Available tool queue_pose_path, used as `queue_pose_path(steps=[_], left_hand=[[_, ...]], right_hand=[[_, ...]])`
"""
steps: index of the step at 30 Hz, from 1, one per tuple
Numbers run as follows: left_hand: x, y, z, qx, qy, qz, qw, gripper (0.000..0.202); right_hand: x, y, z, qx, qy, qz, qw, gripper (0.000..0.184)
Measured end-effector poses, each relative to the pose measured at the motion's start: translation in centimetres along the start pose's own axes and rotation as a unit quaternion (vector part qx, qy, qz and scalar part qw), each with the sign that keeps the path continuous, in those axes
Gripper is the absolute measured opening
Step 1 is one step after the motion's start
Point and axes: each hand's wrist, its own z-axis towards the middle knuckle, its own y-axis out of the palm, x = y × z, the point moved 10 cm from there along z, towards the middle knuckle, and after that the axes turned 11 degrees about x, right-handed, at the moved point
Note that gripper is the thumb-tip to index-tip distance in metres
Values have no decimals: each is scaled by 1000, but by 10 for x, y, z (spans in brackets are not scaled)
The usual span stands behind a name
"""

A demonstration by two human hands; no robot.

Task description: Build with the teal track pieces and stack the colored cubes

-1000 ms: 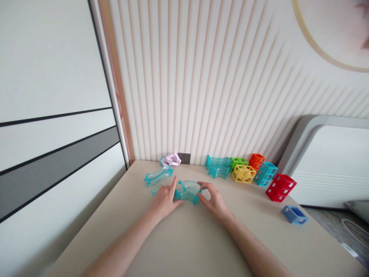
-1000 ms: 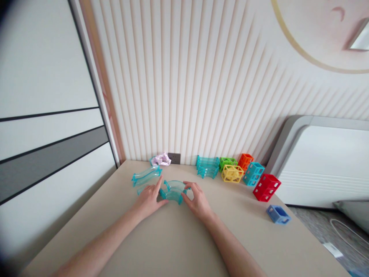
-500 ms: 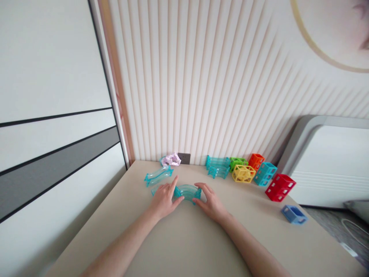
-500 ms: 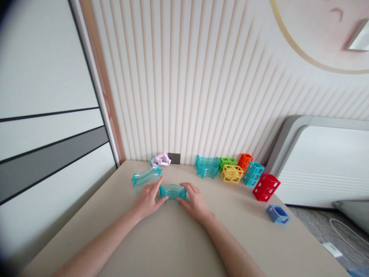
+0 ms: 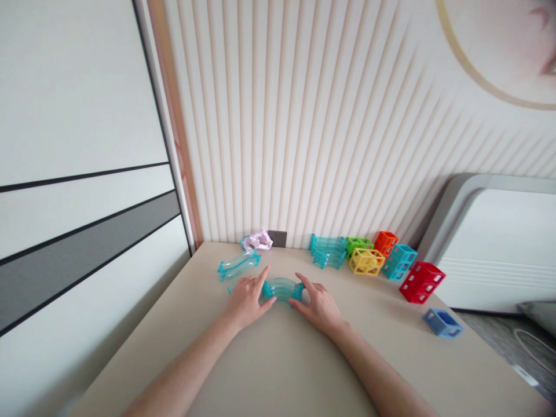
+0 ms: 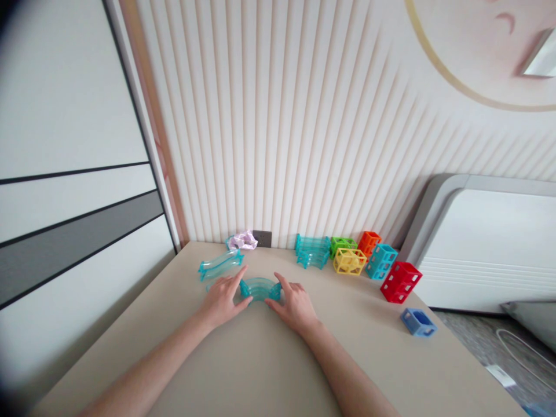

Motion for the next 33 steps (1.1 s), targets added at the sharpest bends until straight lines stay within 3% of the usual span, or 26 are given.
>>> queue_pose_path(steps=[7, 14, 21, 26, 33], left_hand=[[-2, 4, 0, -3, -7, 23, 1000, 77], [-3, 7, -2, -3, -20, 36, 999, 70], [0, 8, -1, -10, -8, 58, 998, 57], [5, 10, -1, -33, 8, 48, 998, 32], [5, 10, -1, -49, 5, 30, 998, 34]], right_hand=[[5, 0, 1, 15, 16, 4, 1000, 59], [12, 4, 1, 9, 29, -1, 1000, 64], [21, 12, 2, 2, 70, 48, 996, 41], [16, 13, 2, -1, 55, 46, 997, 36], [7, 10, 1, -23, 22, 24, 999, 34]])
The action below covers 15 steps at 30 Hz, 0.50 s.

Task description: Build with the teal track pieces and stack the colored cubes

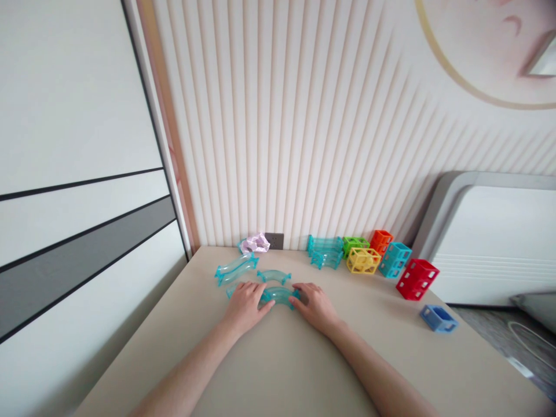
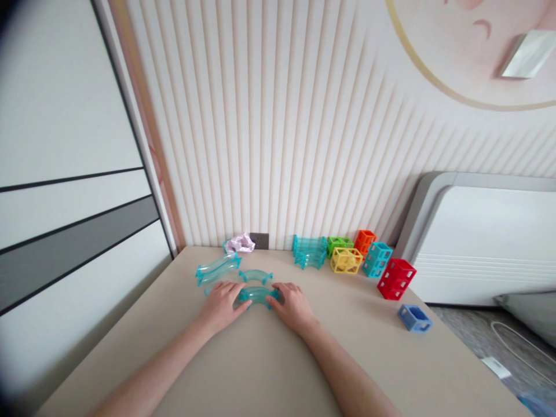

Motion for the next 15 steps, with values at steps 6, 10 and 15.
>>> queue_pose_path(steps=[6, 10, 15], left_hand=[[3, 2, 1, -33, -2, 13, 999, 40], [2, 3, 1, -43, -17, 20, 999, 39], [-3, 6, 0, -34, -35, 18, 999, 39]], right_hand=[[-3, 1, -1, -5, -14, -17, 1000, 35], [-12, -2, -1, 2, -41, -36, 999, 28], [-28, -11, -3, 33, -85, -72, 993, 24]])
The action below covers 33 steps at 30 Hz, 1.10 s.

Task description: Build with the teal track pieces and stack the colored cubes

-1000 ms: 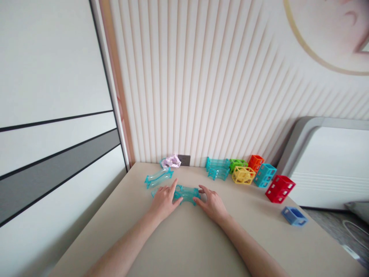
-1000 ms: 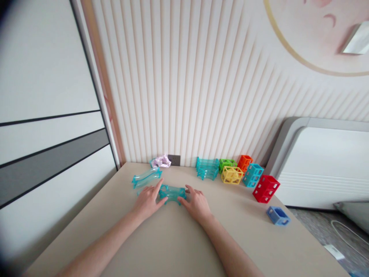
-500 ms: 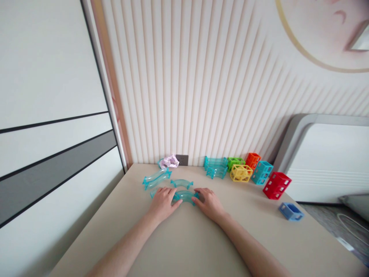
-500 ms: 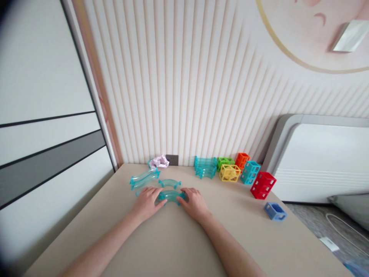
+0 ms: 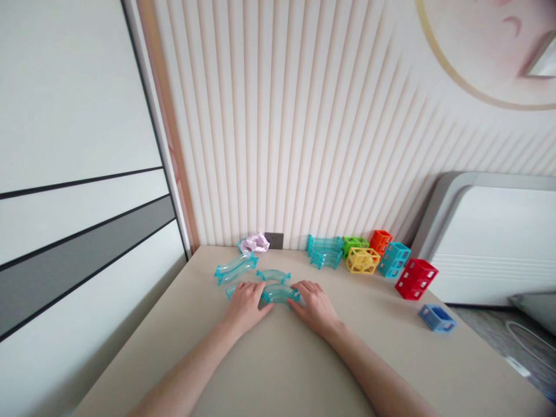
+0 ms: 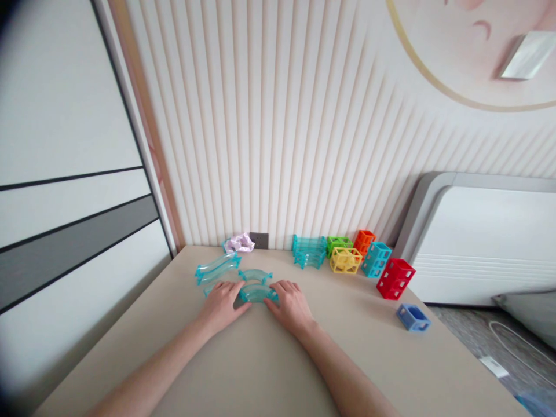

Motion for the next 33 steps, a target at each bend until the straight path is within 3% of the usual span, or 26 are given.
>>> queue_pose_path(steps=[10, 19, 23, 26, 29, 33], left_hand=[[-7, 8, -1, 8, -13, 10, 1000, 45], [-6, 7, 0, -1, -11, 19, 1000, 45], [-9, 8, 0, -13, -15, 20, 1000, 43], [-10, 5, 0, -21, -17, 17, 1000, 41], [-9, 4, -1, -39, -16, -3, 999, 39], [-9, 3, -2, -51, -14, -15, 999, 38]], right_hand=[[-3, 5, -2, -22, 3, -64, 998, 34], [-3, 11, -3, -41, 5, -43, 998, 37], [-1, 1, 1, 1, -14, 25, 1000, 38], [22, -6, 6, 67, 18, 107, 992, 38], [37, 4, 12, 66, 6, 148, 987, 40], [31, 31, 14, -15, -53, 113, 992, 46]])
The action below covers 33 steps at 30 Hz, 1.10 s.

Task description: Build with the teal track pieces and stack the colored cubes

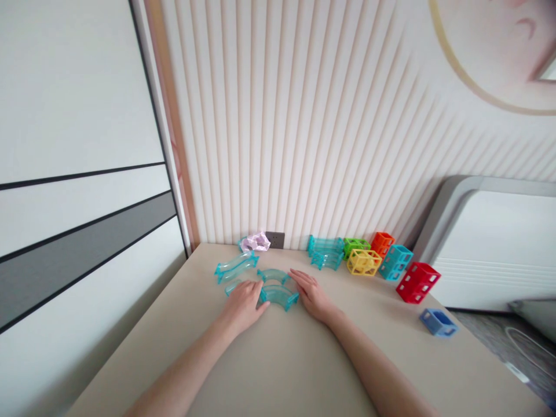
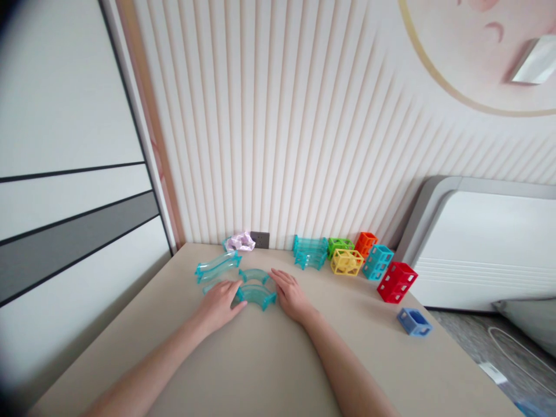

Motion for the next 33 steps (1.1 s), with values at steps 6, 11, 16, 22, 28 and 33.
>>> queue_pose_path(steps=[6, 11, 16, 22, 28, 33], left_hand=[[0, 2, -1, 10, 6, 13, 1000, 38], [2, 0, -1, 26, 14, 7, 1000, 42], [4, -2, -1, 40, 17, -9, 999, 45], [3, 2, 0, 21, -2, 11, 1000, 62], [2, 2, 0, 48, -4, -1, 999, 90], [3, 3, 0, 51, 7, 9, 999, 93]], right_hand=[[1, 2, -2, -22, 49, -91, 994, 39], [12, -16, -9, 24, 122, -121, 985, 22], [16, -27, -10, 68, 136, -105, 983, 7], [12, -57, -10, 179, 111, -63, 975, 7], [-19, -55, -15, 210, 45, 39, 976, 12], [-43, -32, -14, 140, 27, 24, 989, 17]])
